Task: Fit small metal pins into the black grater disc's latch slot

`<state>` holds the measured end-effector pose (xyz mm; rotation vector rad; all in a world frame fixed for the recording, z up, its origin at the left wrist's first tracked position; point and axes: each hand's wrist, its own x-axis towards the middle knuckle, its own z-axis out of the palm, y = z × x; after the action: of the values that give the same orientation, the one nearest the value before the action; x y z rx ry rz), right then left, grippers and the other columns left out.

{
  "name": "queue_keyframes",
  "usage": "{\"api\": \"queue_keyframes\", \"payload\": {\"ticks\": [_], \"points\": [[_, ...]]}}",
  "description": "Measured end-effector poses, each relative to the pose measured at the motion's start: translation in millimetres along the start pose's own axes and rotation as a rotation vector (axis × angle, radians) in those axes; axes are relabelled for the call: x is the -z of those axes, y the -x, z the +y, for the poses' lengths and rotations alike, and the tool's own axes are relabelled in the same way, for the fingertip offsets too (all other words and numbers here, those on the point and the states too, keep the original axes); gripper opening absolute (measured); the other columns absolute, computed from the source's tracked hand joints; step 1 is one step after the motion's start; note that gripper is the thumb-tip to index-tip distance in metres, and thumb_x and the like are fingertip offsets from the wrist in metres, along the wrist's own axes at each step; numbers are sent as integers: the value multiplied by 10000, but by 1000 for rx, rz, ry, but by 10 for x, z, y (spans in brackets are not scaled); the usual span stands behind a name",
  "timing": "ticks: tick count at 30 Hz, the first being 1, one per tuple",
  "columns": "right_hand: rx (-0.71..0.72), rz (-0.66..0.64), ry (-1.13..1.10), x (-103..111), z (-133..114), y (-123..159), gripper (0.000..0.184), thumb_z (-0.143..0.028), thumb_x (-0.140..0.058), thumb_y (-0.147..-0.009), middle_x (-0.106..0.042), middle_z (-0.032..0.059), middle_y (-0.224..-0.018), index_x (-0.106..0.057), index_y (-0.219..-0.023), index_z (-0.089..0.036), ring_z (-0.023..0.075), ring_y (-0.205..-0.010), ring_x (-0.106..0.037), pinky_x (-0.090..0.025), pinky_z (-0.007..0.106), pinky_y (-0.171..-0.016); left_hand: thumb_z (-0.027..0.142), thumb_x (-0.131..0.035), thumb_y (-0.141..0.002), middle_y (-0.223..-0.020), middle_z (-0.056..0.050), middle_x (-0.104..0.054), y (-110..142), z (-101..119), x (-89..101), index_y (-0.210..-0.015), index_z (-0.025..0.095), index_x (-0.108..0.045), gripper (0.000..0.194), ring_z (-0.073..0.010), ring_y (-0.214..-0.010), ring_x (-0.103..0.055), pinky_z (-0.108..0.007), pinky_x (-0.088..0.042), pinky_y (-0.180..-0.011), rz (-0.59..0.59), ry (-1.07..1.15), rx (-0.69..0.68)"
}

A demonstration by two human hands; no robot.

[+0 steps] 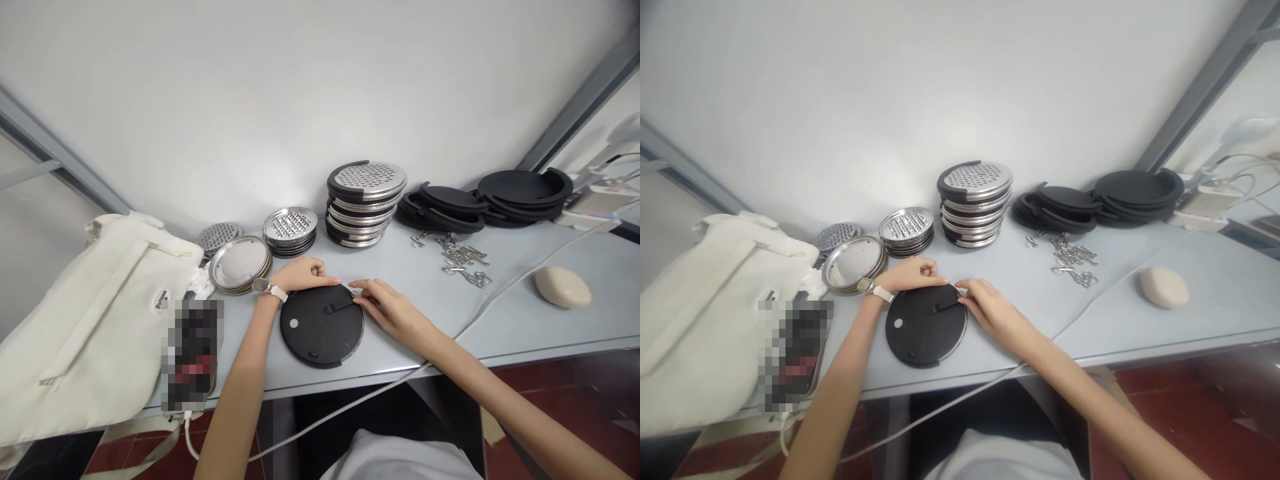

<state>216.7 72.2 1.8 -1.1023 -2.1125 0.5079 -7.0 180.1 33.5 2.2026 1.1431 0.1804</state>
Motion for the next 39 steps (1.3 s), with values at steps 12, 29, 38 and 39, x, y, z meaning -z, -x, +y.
{"api": "queue_keyframes", "payload": {"ticks": [12, 29, 38, 39], "points": [[21, 14, -56, 17, -28, -22, 106, -183, -433, -983, -612, 64, -892, -529, -992, -226, 212, -854, -611, -518, 356, -760, 661, -621, -725, -612, 37, -509, 7, 25, 2, -642, 180, -536, 496, -112, -578, -429, -243, -278, -538, 2, 1, 2], [59, 44, 78, 69, -85, -35, 104, -190, -447, -976, -647, 67, -887, -543, -963, -228, 239, -837, -538, -439, 427, -801, 672, -627, -711, -612, 32, -513, 8, 24, 2, -641, 182, -551, 501, -118, -585, -437, -247, -289, -543, 9, 8, 3], [-58, -17, -62, 54, -99, -22, 121, -237, -390, -995, -619, 32, -787, -504, -957, -232, 180, -690, -601, -481, 291, -636, 682, -618, -710, -617, 31, -515, 15, 41, 6, -642, 180, -549, 512, -114, -577, -424, -247, -281, -537, 8, -2, 7], [-75, -23, -61, 47, -95, -20, 117, -244, -385, -997, -615, 24, -770, -496, -965, -233, 177, -670, -601, -478, 288, -625, 679, -618, -713, -617, 33, -513, 15, 44, 7, -641, 180, -546, 510, -112, -576, -421, -247, -280, -536, 9, -4, 6]]}}
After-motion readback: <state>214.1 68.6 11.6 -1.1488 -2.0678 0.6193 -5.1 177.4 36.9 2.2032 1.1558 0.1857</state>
